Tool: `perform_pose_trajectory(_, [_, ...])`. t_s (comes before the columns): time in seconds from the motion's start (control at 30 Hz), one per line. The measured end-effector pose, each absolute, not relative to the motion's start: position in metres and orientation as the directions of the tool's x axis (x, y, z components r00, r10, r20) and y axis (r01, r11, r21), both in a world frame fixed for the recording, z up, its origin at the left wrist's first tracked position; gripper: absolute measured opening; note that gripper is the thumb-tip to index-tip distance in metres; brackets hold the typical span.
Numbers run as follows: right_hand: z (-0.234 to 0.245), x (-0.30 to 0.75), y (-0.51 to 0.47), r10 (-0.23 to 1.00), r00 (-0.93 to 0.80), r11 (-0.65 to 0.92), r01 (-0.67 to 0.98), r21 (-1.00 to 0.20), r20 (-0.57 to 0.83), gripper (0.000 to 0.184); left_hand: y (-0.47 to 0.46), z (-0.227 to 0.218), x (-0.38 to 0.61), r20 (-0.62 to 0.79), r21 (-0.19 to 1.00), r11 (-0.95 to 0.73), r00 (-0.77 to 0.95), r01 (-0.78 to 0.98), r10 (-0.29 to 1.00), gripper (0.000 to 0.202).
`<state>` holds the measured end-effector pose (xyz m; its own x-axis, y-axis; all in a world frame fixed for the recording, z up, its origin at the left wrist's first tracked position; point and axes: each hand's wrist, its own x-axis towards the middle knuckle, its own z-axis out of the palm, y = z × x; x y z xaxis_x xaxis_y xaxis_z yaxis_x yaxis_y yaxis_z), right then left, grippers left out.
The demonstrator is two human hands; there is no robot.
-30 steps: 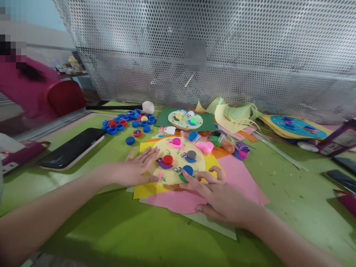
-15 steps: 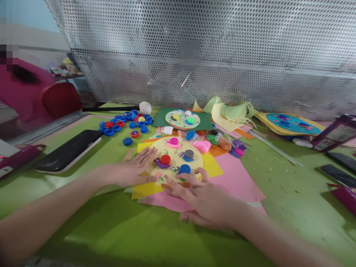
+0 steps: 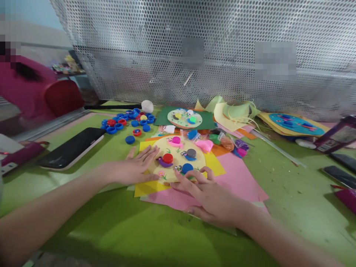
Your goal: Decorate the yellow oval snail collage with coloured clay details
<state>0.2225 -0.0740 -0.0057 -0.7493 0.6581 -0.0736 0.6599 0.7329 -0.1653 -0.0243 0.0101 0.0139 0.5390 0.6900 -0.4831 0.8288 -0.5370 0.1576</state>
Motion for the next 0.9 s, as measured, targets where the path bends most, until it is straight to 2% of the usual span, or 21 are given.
perform_pose_trajectory(0.2, [-0.009,0.23,-0.077,0.672,-0.739,0.73,0.671,-0.131,-0.045,0.065,0.013,0.013,-0.025,-0.487,0.154,-0.538,0.537,0.829,0.689,0.091])
perform_pose_trajectory(0.43, [-0.011,0.243,-0.079,0.692,-0.721,0.721,0.693,-0.003,-0.047,0.062,0.013,0.01,-0.027,-0.484,0.159,-0.54,0.542,0.827,0.687,0.092])
perform_pose_trajectory(0.63, [-0.004,0.251,-0.08,0.672,-0.738,0.737,0.675,0.044,0.06,0.062,0.013,0.012,-0.026,-0.489,0.159,-0.531,0.534,0.832,0.689,0.091])
perform_pose_trajectory(0.77, [-0.004,0.256,-0.084,0.667,-0.735,0.74,0.673,0.01,0.118,0.062,0.012,0.014,-0.025,-0.496,0.155,-0.533,0.532,0.832,0.686,0.091])
perform_pose_trajectory(0.9, [-0.007,0.252,-0.085,0.628,-0.776,0.778,0.628,-0.023,0.054,0.063,0.013,0.012,-0.026,-0.491,0.162,-0.535,0.538,0.829,0.685,0.091])
